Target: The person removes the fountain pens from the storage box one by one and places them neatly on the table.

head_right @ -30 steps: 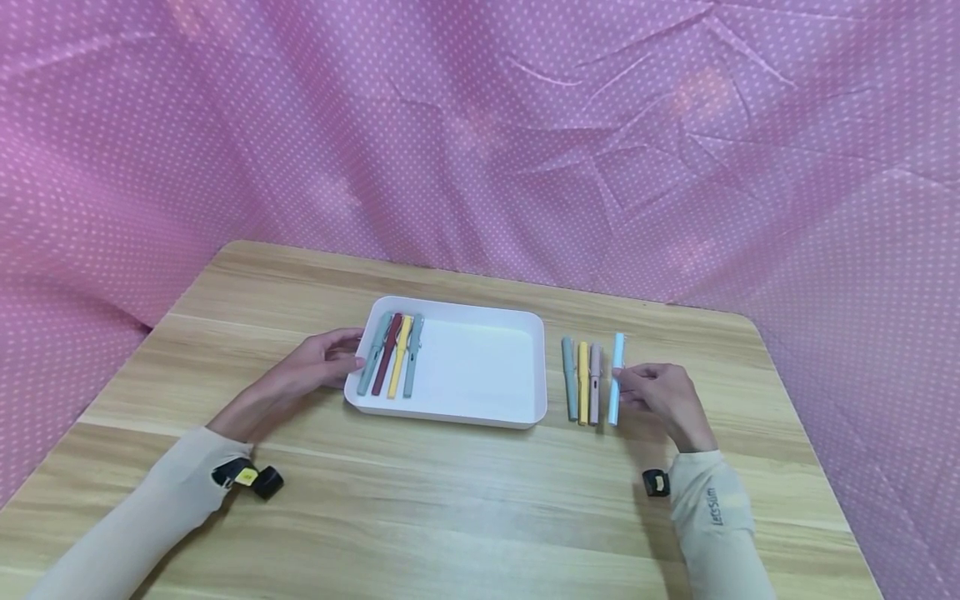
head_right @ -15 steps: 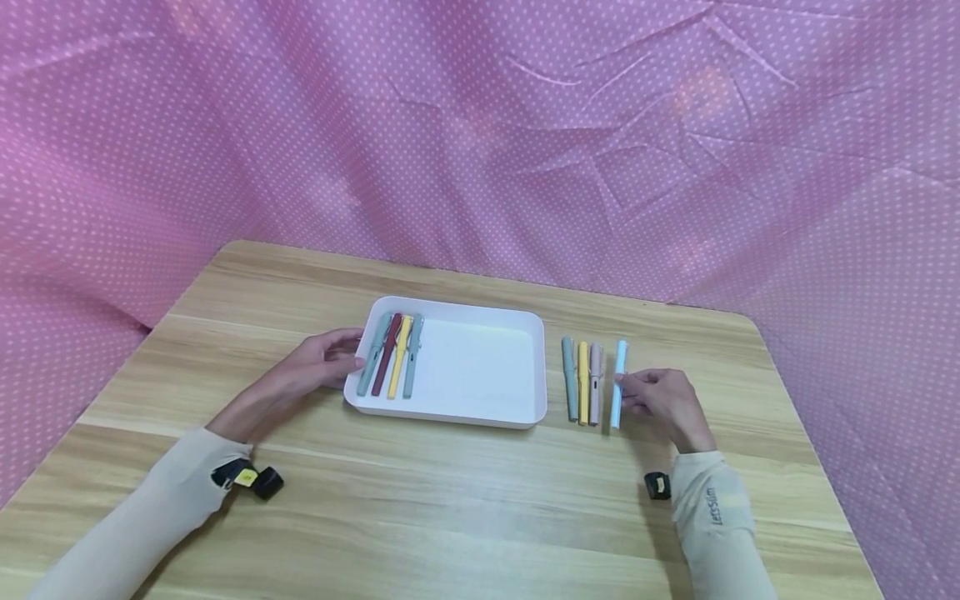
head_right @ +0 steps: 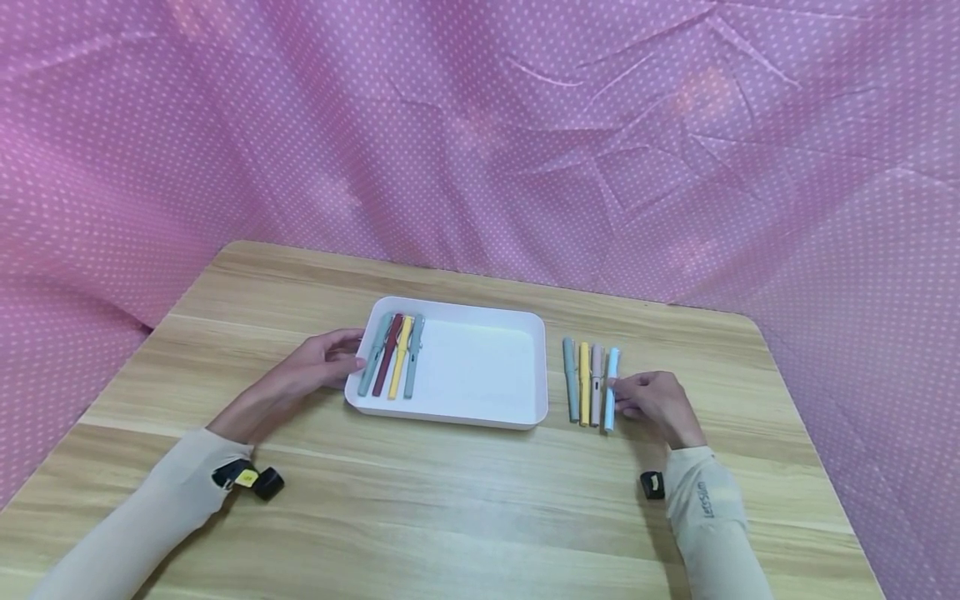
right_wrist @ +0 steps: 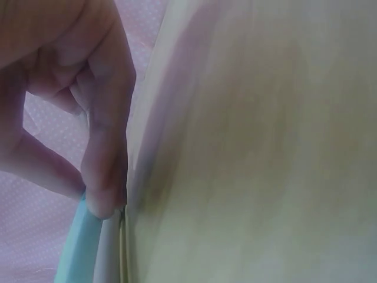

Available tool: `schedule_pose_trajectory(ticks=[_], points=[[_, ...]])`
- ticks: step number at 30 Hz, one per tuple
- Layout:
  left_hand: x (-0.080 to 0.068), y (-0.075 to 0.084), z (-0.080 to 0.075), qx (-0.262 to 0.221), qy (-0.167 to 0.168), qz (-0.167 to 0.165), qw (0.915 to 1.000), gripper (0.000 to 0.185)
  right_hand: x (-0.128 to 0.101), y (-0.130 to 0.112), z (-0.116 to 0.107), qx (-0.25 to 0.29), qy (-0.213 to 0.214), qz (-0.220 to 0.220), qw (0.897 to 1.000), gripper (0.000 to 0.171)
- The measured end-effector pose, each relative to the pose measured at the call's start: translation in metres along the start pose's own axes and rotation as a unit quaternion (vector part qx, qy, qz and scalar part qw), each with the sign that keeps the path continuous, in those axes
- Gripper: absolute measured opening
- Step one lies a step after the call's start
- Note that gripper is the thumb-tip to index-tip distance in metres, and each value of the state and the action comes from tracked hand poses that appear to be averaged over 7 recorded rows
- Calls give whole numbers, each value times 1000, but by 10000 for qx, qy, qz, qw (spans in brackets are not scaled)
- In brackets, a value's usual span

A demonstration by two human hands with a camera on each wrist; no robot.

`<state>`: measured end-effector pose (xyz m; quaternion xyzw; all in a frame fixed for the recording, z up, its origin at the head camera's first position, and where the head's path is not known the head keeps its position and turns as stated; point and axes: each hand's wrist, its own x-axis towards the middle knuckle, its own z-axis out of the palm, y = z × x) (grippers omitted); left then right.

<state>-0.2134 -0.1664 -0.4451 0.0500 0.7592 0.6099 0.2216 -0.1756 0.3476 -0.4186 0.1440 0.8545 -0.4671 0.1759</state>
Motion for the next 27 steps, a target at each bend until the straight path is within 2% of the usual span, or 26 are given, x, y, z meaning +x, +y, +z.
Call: schedule_pose_trajectory(ticks=[10, 20, 27], points=[[0, -2, -1, 3, -14, 54, 10000, 69, 8, -1, 2, -171, -144, 144, 9996, 51], [2, -2, 0, -60, 18, 149, 9999, 66, 9, -2, 2, 66, -292, 215, 9993, 45], [0, -4, 0, 66, 51, 209, 9997, 68, 9, -1, 4, 18, -326, 230, 9992, 44]])
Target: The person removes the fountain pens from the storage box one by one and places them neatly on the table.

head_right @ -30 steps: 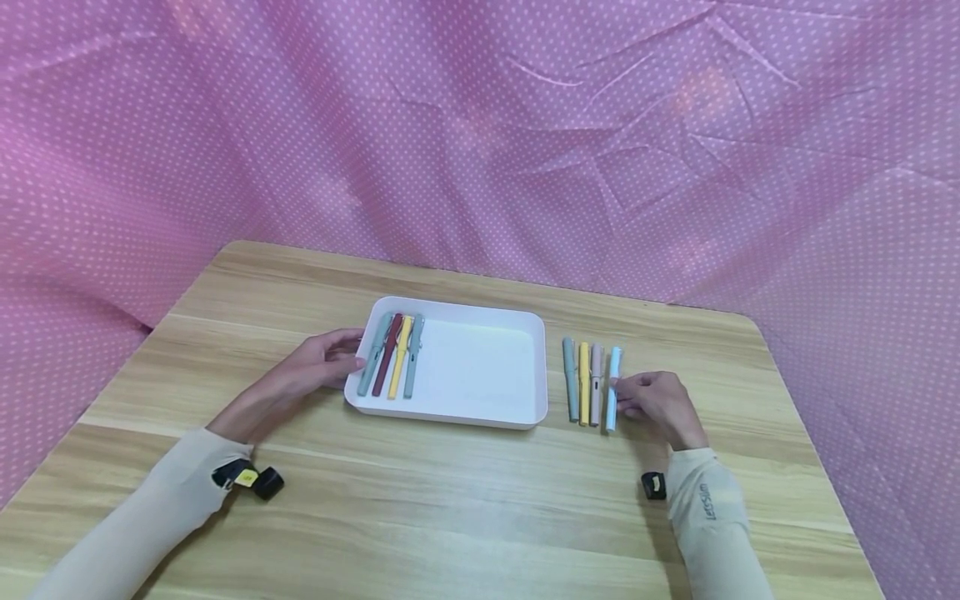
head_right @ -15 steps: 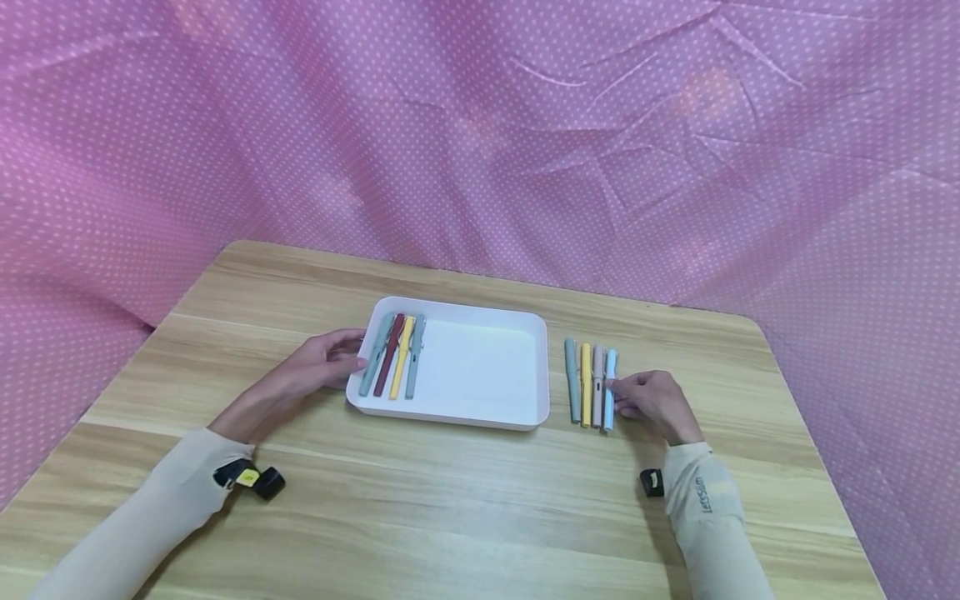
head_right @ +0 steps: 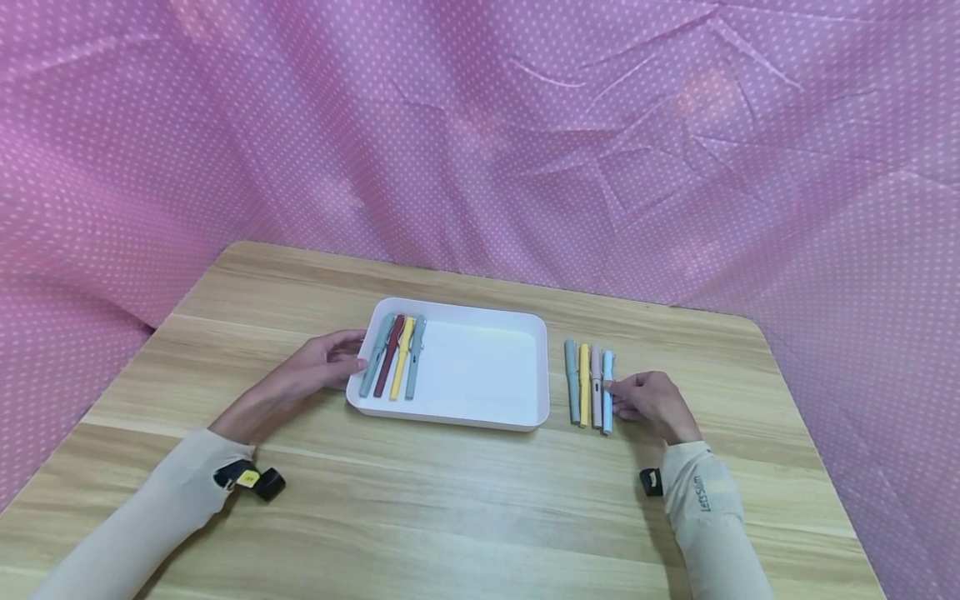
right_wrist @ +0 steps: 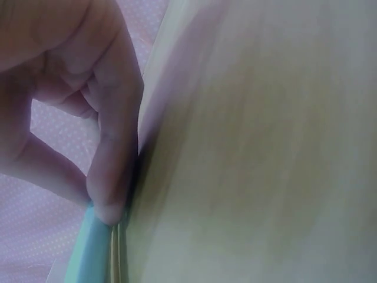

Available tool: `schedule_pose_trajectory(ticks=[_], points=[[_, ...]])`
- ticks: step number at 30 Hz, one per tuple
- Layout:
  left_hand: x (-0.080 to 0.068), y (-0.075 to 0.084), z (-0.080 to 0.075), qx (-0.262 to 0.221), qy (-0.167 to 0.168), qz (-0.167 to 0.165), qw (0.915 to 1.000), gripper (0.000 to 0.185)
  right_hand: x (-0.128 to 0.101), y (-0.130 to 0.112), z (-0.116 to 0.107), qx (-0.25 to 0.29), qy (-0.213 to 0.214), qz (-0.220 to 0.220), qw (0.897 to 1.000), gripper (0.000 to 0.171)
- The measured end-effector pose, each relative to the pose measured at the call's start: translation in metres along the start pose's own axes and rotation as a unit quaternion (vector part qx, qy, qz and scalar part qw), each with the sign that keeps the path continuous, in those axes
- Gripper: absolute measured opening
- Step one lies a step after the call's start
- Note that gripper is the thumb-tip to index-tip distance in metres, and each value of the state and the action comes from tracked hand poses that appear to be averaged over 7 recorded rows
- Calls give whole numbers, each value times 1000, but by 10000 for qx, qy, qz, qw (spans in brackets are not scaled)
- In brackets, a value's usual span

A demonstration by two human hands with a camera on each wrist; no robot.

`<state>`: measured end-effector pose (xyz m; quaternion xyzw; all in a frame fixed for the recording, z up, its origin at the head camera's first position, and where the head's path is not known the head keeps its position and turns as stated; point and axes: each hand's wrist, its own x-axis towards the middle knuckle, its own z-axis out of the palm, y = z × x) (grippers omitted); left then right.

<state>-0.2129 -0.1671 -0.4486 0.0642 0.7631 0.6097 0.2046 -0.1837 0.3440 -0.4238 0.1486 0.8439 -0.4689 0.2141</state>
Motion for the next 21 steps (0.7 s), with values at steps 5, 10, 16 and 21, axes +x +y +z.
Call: schedule_pose_trajectory(ticks=[5, 10, 16, 21], points=[[0, 0, 0, 3, 3, -41, 10000, 68, 0, 0, 0, -35, -35, 13, 10000, 45], [0, 0, 0, -5, 4, -66, 10000, 68, 1, 1, 0, -93, -47, 21, 9999, 44], [0, 0, 0, -75, -33, -41, 10000, 67, 2, 1, -1, -118, -65, 15, 9999, 40], [1, 0, 0, -44, -23, -9, 10000, 67, 1, -1, -1, -153, -95, 5, 9998, 41]])
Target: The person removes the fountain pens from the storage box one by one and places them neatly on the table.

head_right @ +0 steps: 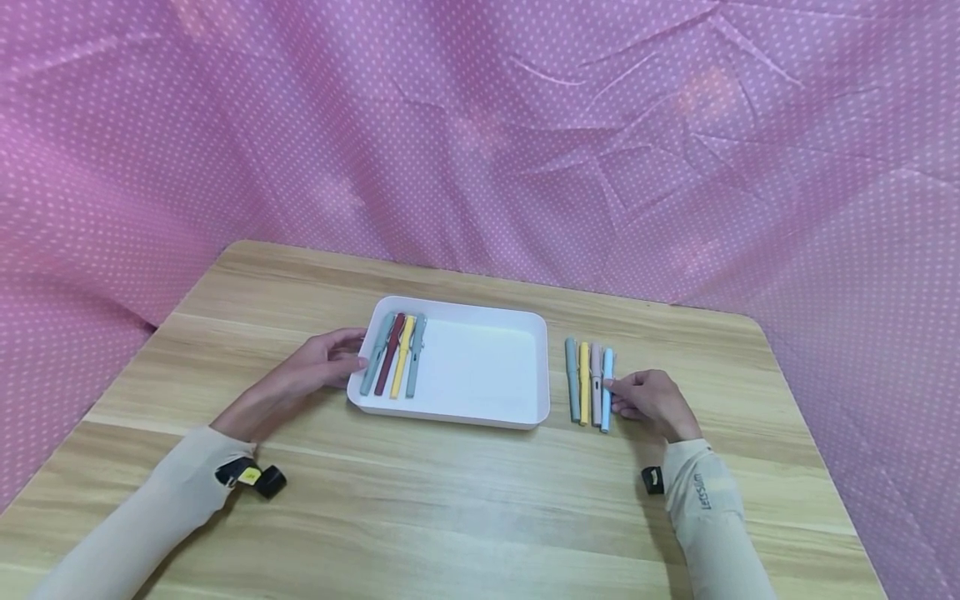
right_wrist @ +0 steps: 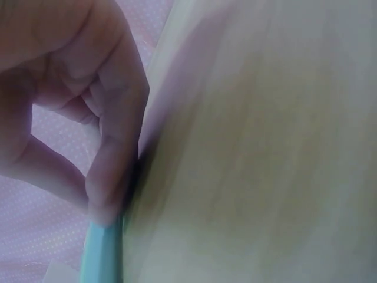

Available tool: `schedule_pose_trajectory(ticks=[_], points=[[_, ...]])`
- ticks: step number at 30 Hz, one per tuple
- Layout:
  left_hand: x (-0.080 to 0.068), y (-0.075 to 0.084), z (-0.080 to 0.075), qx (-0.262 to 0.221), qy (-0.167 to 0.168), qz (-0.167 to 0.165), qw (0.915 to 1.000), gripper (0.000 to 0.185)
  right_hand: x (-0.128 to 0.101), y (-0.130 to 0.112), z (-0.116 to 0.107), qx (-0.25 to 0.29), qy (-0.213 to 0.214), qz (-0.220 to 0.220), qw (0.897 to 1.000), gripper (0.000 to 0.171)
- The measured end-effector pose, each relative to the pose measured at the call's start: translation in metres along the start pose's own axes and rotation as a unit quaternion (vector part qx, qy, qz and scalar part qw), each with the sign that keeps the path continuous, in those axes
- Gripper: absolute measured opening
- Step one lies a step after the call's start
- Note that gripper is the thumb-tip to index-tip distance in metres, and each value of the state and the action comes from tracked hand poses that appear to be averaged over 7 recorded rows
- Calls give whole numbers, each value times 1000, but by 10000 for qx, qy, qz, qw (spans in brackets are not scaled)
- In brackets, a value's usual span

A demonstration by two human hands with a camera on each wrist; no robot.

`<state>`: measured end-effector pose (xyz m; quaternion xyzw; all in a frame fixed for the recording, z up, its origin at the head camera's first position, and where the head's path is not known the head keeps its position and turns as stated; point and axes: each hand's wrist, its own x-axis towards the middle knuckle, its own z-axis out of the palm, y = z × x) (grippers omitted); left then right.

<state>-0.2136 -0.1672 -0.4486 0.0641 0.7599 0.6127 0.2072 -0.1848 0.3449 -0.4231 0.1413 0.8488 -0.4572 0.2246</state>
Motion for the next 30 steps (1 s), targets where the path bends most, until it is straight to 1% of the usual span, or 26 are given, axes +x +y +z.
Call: schedule_pose_trajectory(ticks=[9, 16, 19, 24, 30], points=[[0, 0, 0, 44, -7, 24, 10000, 68, -7, 1, -1, 92, -124, -182, 9997, 44], [1, 0, 0, 18, 14, -35, 10000, 68, -13, -2, -5, -76, 99, -440, 9990, 44], [0, 0, 0, 0, 18, -34, 10000, 68, -17, -4, -7, -127, 175, -550, 9983, 49], [0, 0, 0, -31, 1, 1, 10000, 68, -20, -9, -8, -60, 310, -832, 9960, 61], [0, 0, -1, -54, -57, 28, 10000, 68, -21, -18, -7, -31, 379, -1176, 9923, 68]])
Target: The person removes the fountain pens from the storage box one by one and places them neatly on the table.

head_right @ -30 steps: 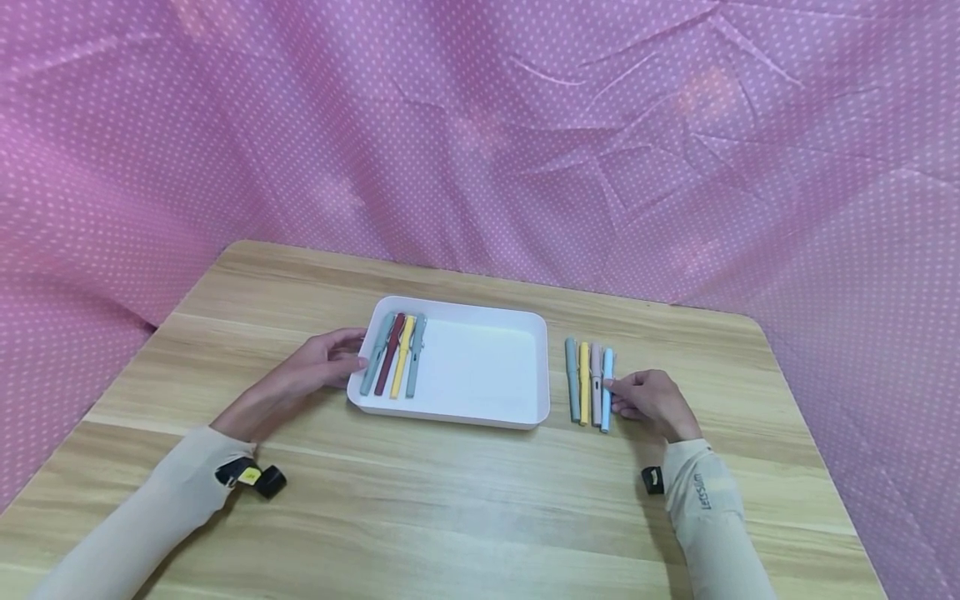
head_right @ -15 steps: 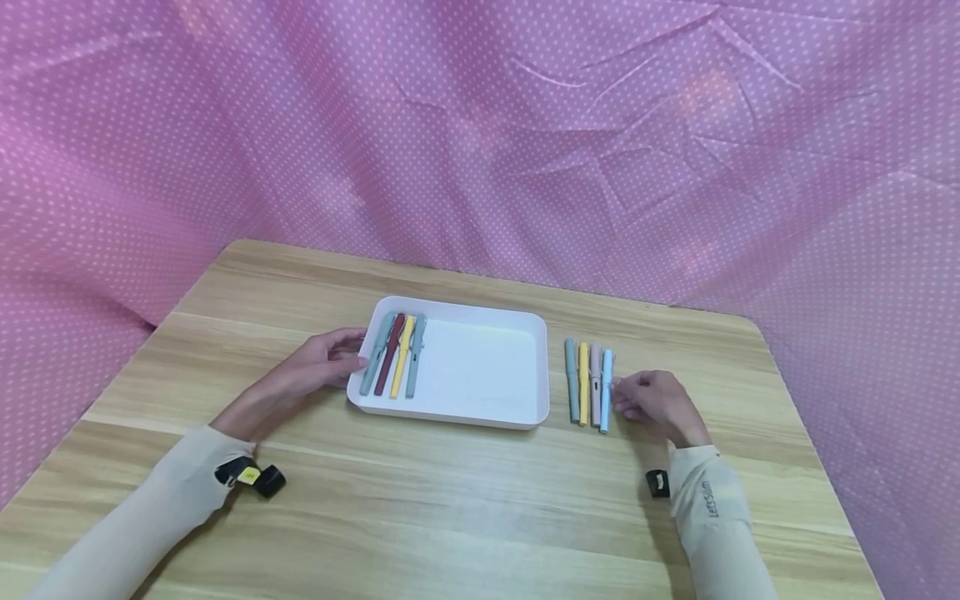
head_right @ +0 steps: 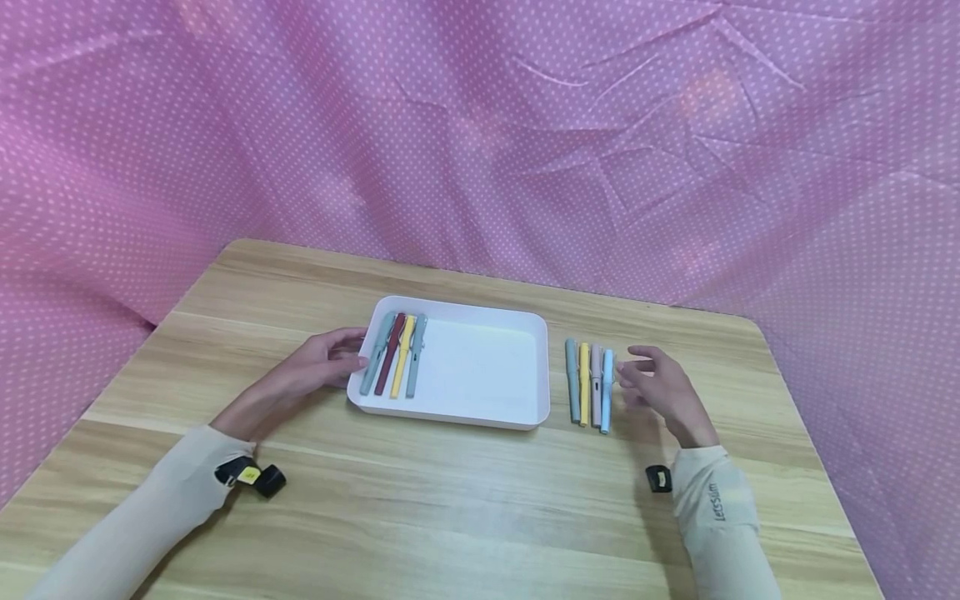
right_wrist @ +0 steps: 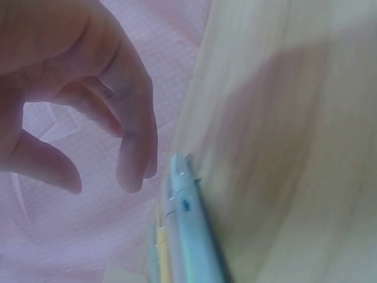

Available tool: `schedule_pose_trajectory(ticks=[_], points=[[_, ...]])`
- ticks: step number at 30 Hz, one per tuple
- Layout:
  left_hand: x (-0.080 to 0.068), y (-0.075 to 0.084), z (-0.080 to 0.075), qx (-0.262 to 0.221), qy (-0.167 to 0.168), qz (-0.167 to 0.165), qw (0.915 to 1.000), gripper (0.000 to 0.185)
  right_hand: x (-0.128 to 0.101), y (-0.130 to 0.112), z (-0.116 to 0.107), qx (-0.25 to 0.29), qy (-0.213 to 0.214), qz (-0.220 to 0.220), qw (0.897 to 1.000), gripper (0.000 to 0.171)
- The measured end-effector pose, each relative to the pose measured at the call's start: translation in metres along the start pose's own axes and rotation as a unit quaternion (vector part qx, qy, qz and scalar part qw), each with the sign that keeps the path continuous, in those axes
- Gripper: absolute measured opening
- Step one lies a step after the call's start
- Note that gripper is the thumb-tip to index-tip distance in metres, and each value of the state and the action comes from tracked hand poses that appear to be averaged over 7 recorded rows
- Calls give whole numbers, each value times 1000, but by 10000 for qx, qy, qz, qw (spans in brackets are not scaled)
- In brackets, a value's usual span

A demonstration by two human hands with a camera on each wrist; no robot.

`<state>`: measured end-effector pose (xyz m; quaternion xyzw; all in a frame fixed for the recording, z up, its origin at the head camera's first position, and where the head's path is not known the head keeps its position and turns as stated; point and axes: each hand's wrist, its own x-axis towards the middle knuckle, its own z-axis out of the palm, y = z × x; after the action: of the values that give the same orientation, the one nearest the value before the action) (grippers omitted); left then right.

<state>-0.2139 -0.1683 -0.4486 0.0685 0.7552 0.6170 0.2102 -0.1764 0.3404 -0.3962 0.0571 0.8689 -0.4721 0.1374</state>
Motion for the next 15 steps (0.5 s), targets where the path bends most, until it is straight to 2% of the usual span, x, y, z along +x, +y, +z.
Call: schedule_pose_trajectory(ticks=[8, 15], points=[[0, -1, -1, -7, -32, 32, 10000, 67, 4, -16, 7, 96, -72, -185, 9998, 74], [1, -2, -1, 64, -12, -38, 10000, 68, 7, -32, 15, 242, -181, -383, 9988, 72]])
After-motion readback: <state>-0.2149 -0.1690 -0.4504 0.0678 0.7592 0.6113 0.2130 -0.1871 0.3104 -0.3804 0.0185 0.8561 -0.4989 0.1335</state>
